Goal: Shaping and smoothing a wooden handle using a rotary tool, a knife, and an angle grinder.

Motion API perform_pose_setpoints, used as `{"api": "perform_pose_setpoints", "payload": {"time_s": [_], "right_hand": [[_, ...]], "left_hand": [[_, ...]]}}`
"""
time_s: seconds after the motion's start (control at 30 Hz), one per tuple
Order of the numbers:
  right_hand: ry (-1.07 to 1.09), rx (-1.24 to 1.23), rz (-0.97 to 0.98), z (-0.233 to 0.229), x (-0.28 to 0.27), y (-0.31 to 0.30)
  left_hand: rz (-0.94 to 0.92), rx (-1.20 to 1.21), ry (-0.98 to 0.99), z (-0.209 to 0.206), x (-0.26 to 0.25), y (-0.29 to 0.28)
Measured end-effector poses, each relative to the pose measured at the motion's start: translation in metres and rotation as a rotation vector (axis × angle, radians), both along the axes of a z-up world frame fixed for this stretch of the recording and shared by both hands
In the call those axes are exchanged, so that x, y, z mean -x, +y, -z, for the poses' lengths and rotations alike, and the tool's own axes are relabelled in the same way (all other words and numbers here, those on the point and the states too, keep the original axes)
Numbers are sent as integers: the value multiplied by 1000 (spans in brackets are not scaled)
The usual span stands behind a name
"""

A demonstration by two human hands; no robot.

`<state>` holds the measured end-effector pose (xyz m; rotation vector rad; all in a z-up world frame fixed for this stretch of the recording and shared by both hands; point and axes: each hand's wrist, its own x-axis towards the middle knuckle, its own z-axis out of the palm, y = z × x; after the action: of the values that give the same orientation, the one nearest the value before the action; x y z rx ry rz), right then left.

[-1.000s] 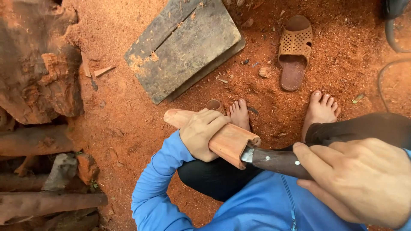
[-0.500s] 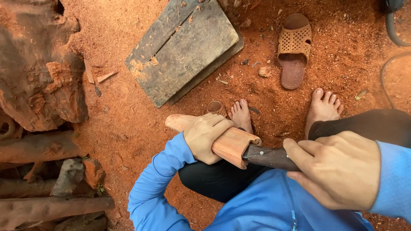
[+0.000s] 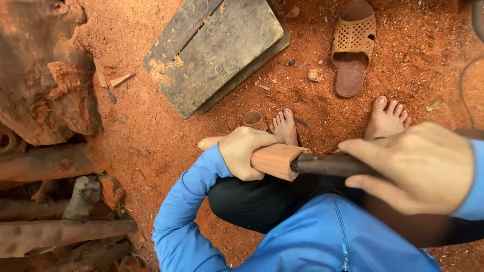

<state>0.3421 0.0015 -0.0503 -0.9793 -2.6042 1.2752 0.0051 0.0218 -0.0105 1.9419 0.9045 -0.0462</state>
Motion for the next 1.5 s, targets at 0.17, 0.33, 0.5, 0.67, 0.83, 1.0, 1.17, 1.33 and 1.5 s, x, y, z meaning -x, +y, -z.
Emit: {"api": "perform_pose_setpoints", "payload": {"time_s": [0.17, 0.33, 0.5, 0.67, 0.83, 1.0, 1.17, 1.33, 1.5], "right_hand": [[-7, 12, 158, -36, -2, 33], [194, -112, 170, -58, 8, 26], [261, -152, 165, -71, 11, 12], [277, -278, 13, -69, 9, -10], [283, -514, 66, -70, 15, -23], [277, -506, 117, -68, 12, -30], [286, -438, 128, -53, 0, -31], [346, -479, 65, -39, -2, -26], [321, -629, -44, -34, -4, -33]], "left_hand": [[-44, 165, -112, -6, 4, 8], [-108, 45, -214, -20, 1, 2], [-106, -111, -213, -19, 5, -8], [-114, -247, -203, -24, 3, -14], [-79, -274, -182, -16, 5, -18], [-59, -302, -179, -16, 0, -19], [-53, -336, -158, -8, -3, -22], [2, -362, -5, 3, -7, -25], [24, -480, 9, -6, -7, -17]]}}
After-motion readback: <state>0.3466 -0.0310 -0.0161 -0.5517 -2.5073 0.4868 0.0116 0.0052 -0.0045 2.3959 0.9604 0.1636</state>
